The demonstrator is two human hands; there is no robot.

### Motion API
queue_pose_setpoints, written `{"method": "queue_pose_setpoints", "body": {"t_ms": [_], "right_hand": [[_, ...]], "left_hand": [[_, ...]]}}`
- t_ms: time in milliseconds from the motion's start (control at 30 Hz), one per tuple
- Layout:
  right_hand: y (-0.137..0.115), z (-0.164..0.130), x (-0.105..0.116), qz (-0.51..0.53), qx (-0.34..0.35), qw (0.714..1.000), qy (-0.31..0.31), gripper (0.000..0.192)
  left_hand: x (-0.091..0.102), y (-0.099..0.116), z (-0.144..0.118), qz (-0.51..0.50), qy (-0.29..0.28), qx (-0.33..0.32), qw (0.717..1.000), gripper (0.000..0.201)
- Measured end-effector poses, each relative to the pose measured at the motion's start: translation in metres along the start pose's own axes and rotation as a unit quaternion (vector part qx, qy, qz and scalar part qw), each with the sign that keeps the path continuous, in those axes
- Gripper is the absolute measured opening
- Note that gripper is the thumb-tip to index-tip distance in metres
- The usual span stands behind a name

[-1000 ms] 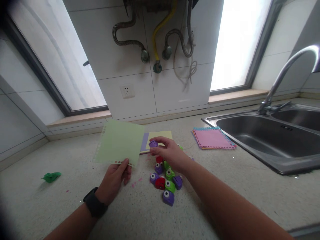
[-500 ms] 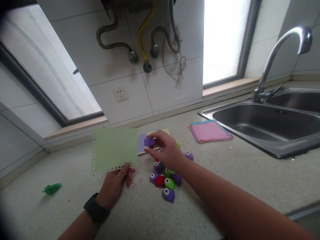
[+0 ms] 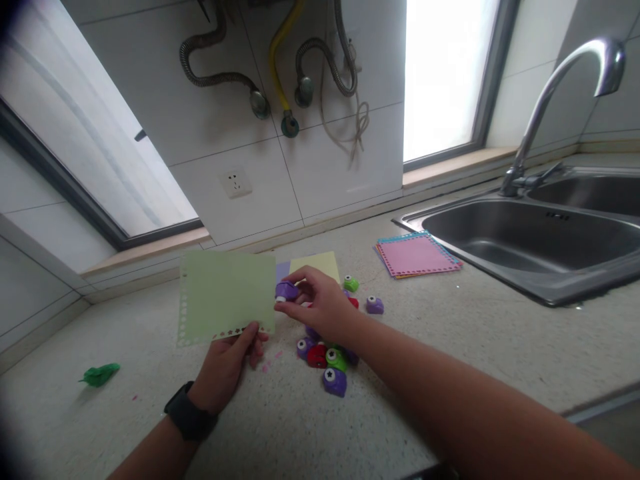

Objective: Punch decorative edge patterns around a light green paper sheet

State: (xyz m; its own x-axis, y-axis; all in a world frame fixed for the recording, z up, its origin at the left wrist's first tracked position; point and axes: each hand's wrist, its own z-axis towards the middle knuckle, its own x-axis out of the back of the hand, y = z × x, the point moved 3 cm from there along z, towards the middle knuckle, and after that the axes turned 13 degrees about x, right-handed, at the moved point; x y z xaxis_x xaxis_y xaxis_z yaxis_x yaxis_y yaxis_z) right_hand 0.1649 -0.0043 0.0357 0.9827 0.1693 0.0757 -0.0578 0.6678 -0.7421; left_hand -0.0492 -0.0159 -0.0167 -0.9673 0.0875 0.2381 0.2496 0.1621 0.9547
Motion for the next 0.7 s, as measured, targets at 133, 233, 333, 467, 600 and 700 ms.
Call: {"method": "queue_pose_setpoints", "body": {"t_ms": [133,233,333,467,600,700], "right_hand": [[-0.0007,-0.0008,-0.0019,0.004,0.000,1.000,-0.011,0.037],[-0.0002,-0.0012,-0.0029,0.006,-0.004,1.000,-0.016,0.036],[0.0003,-0.0014,-0.0030,0.006,-0.002,1.000,-0.017,0.035],[0.0005,-0.0017,-0.0027,0.012,-0.012,1.000,-0.012,0.038],[0.0002,-0.0011,-0.0030,0.016,-0.018,1.000,-0.009,0.038],[0.0009,-0.0007,-0.0031,0.022,-0.016,1.000,-0.005,0.039]], "left_hand": [[0.0005,-0.0009,0.0012,0.001,-0.001,-0.002,1.000,0.051],[0.0007,-0.0018,0.0017,0.003,-0.002,-0.004,1.000,0.051],[0.0007,-0.0020,0.0013,0.005,-0.004,-0.005,1.000,0.051],[0.0005,-0.0013,0.0009,0.004,-0.002,-0.006,1.000,0.051],[-0.0001,-0.0018,0.0015,-0.001,-0.007,-0.003,1.000,0.050],[0.0004,-0.0026,0.0016,0.001,-0.004,0.000,1.000,0.050]]}}
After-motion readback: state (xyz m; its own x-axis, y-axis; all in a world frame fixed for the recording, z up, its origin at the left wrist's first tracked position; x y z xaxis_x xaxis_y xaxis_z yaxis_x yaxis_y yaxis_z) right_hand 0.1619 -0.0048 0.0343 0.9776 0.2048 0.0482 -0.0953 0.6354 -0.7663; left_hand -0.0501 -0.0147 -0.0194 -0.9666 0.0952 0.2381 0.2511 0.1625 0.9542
